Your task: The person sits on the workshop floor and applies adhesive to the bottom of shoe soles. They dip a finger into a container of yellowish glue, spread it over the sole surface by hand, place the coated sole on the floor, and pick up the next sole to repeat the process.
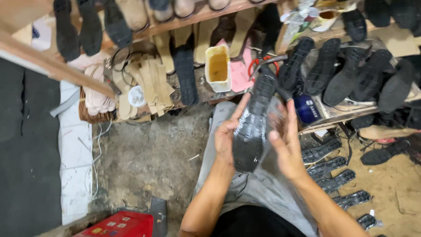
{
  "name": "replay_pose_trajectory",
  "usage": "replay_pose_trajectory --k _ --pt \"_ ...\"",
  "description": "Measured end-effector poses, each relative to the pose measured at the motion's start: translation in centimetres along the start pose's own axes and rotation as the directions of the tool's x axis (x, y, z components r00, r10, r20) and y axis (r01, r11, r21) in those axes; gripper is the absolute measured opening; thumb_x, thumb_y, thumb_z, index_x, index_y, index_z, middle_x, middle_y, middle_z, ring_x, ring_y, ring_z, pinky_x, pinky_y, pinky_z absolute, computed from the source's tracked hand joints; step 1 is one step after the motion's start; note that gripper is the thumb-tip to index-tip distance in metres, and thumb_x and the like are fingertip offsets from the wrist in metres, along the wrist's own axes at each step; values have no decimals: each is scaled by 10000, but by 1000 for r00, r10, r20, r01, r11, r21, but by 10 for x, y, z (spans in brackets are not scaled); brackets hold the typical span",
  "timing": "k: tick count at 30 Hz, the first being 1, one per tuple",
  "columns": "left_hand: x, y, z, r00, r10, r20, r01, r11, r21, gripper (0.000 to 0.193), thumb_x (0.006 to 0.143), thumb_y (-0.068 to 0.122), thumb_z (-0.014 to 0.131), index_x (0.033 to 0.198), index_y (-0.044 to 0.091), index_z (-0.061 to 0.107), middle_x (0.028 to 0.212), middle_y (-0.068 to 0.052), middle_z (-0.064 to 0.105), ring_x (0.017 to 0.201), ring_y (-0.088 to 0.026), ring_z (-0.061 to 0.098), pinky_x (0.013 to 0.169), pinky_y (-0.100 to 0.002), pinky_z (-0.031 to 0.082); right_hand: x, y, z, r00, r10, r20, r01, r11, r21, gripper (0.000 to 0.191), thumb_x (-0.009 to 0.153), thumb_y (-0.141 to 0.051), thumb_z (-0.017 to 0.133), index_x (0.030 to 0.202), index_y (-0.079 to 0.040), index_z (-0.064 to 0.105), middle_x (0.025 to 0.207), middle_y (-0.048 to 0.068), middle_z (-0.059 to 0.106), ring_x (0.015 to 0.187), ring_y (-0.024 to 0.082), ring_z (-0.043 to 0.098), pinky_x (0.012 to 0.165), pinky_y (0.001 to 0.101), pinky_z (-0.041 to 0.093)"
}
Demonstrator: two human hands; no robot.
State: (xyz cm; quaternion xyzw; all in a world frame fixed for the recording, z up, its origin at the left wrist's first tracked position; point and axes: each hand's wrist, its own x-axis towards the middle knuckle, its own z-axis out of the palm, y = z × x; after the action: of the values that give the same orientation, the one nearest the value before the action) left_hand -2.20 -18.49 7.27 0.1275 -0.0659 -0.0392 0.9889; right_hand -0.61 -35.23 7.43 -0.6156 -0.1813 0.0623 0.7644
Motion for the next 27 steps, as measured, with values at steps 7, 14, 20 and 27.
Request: replay_pose_trajectory --k 7,14,20,27 --pt "0 -101 -2 991 20 135 -136 78 988 630 1039 206 534 1642 73 413 1631 -157 472 1502 -295 450 1280 -415 334 -72 22 -67 939 189 -289 -29 877 480 1043 872 72 617 1720 -161 57 1530 219 432 1369 275 470 1130 407 376" --pt "5 -105 -35 976 -197 -92 156 339 928 654 1041 450 479 1549 37 466 1511 -91 575 1305 -208 580 954 -270 486 -149 122 -189 481 528 -700 -255 848 464 989 897 -107 703 1712 -177 145 1551 192 439 1410 239 460 1186 366 296" --pt "-1 -41 -61 967 -97 -236 248 145 958 542 988 66 492 1525 18 437 1503 -165 552 1298 -253 600 1049 -349 494 -184 164 -301 93 591 -801 -379 765 520 1085 808 -222 771 1673 -231 117 1687 114 192 1530 337 205 1193 571 187" --pt "-12 -1 -78 963 -8 -271 271 18 963 589 957 -6 476 1543 31 417 1500 -168 549 1284 -238 601 1007 -327 490 -194 129 -411 43 357 -933 -234 912 338 916 970 -211 706 1651 -154 96 1373 198 561 1110 283 568 893 454 470"
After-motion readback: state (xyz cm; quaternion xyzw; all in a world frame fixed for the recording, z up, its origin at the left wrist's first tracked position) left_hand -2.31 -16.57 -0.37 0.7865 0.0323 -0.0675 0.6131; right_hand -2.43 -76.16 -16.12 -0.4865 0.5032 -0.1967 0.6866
